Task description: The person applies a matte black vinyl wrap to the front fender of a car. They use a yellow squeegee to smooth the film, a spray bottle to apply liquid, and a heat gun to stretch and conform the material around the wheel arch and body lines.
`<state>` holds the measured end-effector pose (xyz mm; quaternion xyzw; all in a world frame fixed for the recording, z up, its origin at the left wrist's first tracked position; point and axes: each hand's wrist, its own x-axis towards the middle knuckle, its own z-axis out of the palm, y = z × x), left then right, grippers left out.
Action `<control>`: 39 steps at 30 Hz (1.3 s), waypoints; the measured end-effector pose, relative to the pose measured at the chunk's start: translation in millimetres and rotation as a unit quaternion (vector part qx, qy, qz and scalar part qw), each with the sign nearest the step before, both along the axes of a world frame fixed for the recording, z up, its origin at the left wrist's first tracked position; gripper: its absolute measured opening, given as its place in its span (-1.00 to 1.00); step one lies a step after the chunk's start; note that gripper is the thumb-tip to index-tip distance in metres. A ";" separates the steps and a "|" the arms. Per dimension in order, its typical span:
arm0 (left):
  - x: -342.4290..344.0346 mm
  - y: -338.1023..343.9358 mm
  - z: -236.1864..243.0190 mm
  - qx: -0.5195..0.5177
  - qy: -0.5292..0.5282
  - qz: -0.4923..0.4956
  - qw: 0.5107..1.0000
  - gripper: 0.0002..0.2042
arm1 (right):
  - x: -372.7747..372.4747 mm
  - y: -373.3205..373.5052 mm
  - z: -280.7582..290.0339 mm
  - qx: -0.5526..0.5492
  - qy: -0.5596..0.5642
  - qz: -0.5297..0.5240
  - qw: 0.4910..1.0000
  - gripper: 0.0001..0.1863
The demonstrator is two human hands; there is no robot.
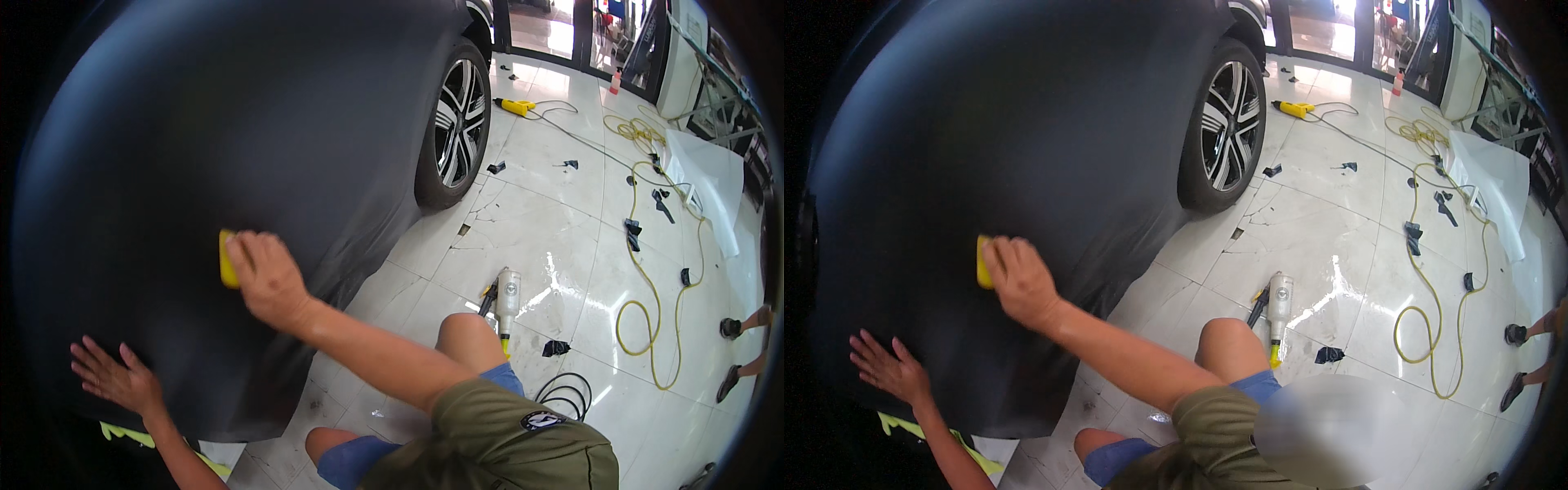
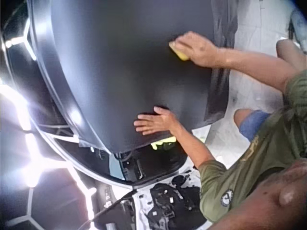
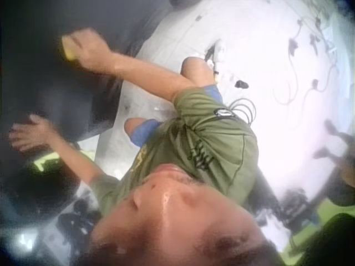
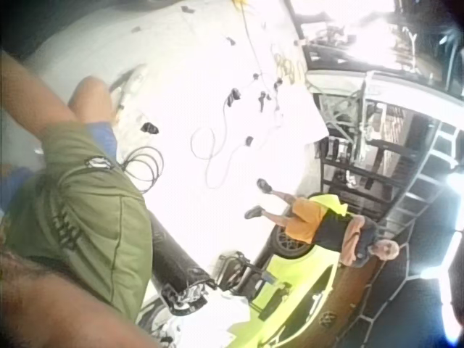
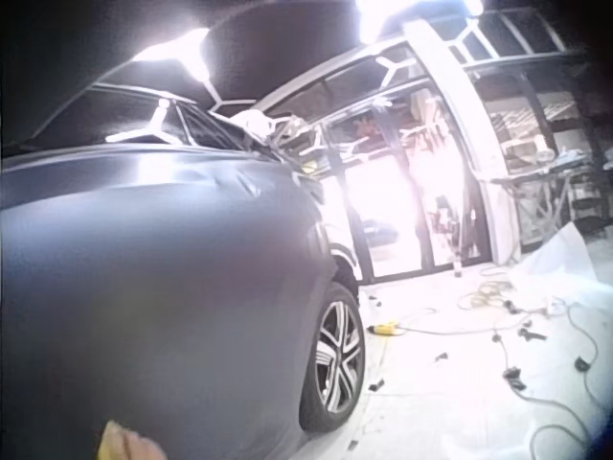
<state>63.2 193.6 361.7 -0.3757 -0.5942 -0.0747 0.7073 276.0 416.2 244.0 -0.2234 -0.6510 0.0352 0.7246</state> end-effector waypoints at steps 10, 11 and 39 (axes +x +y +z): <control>-4.5 0.5 -4.2 0.000 0.025 0.025 0.999 -0.41 | 76.8 92.0 18.3 -0.051 0.021 -0.094 0.994 -0.61; -2.9 9.4 -7.0 0.005 0.021 0.020 1.000 -0.40 | 52.1 67.1 24.3 0.005 -0.018 -0.021 1.000 -0.56; -16.3 4.8 -6.3 0.004 0.032 0.084 0.996 -0.37 | 93.4 114.0 126.6 -0.063 0.017 0.245 0.967 -0.81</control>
